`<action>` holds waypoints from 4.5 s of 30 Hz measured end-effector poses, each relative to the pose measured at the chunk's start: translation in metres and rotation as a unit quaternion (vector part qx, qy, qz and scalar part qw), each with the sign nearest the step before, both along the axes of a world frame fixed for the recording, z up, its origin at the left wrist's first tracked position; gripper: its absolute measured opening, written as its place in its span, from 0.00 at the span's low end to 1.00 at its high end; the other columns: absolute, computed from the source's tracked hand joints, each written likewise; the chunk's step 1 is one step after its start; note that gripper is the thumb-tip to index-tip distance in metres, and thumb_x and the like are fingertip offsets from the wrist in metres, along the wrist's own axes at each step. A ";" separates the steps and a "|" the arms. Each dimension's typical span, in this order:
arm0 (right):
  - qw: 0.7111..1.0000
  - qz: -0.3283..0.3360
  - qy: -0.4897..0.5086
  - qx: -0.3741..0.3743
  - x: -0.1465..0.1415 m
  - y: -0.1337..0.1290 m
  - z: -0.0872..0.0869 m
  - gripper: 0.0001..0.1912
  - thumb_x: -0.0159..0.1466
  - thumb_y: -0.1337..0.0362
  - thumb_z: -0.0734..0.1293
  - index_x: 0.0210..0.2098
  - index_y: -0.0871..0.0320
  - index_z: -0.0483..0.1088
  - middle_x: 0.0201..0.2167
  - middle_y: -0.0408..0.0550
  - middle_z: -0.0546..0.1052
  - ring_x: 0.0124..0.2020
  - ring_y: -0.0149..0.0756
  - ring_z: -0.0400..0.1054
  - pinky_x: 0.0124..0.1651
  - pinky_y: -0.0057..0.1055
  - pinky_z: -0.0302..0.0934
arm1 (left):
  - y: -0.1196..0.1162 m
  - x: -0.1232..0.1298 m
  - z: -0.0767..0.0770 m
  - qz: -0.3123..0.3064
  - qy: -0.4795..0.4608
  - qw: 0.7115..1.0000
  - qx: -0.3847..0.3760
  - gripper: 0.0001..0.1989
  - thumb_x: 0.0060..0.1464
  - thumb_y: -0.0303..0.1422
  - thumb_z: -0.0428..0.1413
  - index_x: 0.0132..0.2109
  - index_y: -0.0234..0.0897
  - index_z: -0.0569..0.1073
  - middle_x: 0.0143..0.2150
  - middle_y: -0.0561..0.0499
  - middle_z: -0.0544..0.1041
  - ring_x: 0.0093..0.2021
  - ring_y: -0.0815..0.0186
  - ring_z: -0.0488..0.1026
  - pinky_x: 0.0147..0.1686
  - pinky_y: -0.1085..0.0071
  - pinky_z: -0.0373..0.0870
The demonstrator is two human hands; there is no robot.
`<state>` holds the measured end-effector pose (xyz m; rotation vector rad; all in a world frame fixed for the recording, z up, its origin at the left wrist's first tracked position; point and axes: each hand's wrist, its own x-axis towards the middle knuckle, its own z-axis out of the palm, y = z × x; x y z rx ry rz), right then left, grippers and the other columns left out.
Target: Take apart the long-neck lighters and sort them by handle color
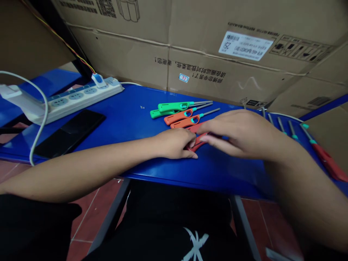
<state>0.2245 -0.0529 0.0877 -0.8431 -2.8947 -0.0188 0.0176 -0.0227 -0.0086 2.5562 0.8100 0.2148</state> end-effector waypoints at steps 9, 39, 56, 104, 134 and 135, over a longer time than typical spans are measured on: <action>0.972 -0.169 0.159 0.031 0.049 0.030 -0.044 0.10 0.67 0.58 0.63 0.35 0.52 0.75 0.19 0.40 0.75 0.19 0.32 0.67 0.26 0.31 0.57 | 0.000 -0.009 0.005 -0.042 -0.042 0.998 0.011 0.07 0.61 0.32 0.55 0.35 0.35 0.74 0.34 0.49 0.77 0.35 0.66 0.73 0.34 0.70 0.65; 0.967 -0.232 0.064 0.077 0.040 0.030 -0.054 0.17 0.69 0.59 0.58 0.42 0.57 0.77 0.27 0.48 0.79 0.26 0.38 0.67 0.31 0.32 0.48 | 0.007 0.009 0.003 -0.142 0.152 0.917 0.341 0.13 0.65 0.29 0.46 0.45 0.31 0.76 0.38 0.40 0.80 0.35 0.57 0.76 0.35 0.63 0.69; 0.960 -0.274 0.051 0.029 0.067 0.036 -0.044 0.13 0.65 0.60 0.61 0.40 0.55 0.77 0.28 0.46 0.80 0.27 0.37 0.69 0.31 0.32 0.52 | 0.075 -0.079 0.057 0.236 0.139 0.930 0.243 0.23 0.69 0.43 0.41 0.43 0.34 0.75 0.37 0.43 0.78 0.36 0.60 0.71 0.37 0.67 0.62; 0.803 -0.573 0.147 0.072 0.173 0.055 -0.045 0.10 0.59 0.62 0.66 0.36 0.56 0.78 0.32 0.59 0.79 0.28 0.40 0.61 0.32 0.37 0.53 | 0.089 -0.094 0.041 0.220 0.000 0.971 0.099 0.23 0.58 0.49 0.52 0.45 0.35 0.80 0.41 0.47 0.82 0.38 0.61 0.76 0.42 0.69 0.69; 0.984 -0.120 0.126 0.045 -0.021 0.013 -0.044 0.15 0.70 0.62 0.59 0.47 0.57 0.76 0.32 0.47 0.81 0.29 0.37 0.71 0.31 0.32 0.50 | 0.014 -0.008 0.005 0.059 0.003 0.998 0.011 0.15 0.48 0.40 0.68 0.35 0.34 0.76 0.33 0.48 0.79 0.33 0.63 0.74 0.33 0.69 0.65; 0.985 -0.121 0.114 0.041 -0.024 0.014 -0.040 0.15 0.70 0.62 0.59 0.46 0.56 0.76 0.31 0.47 0.81 0.29 0.37 0.70 0.31 0.32 0.48 | 0.014 -0.007 0.004 0.064 -0.001 0.998 0.009 0.15 0.48 0.40 0.69 0.35 0.34 0.76 0.34 0.48 0.80 0.33 0.62 0.74 0.33 0.69 0.66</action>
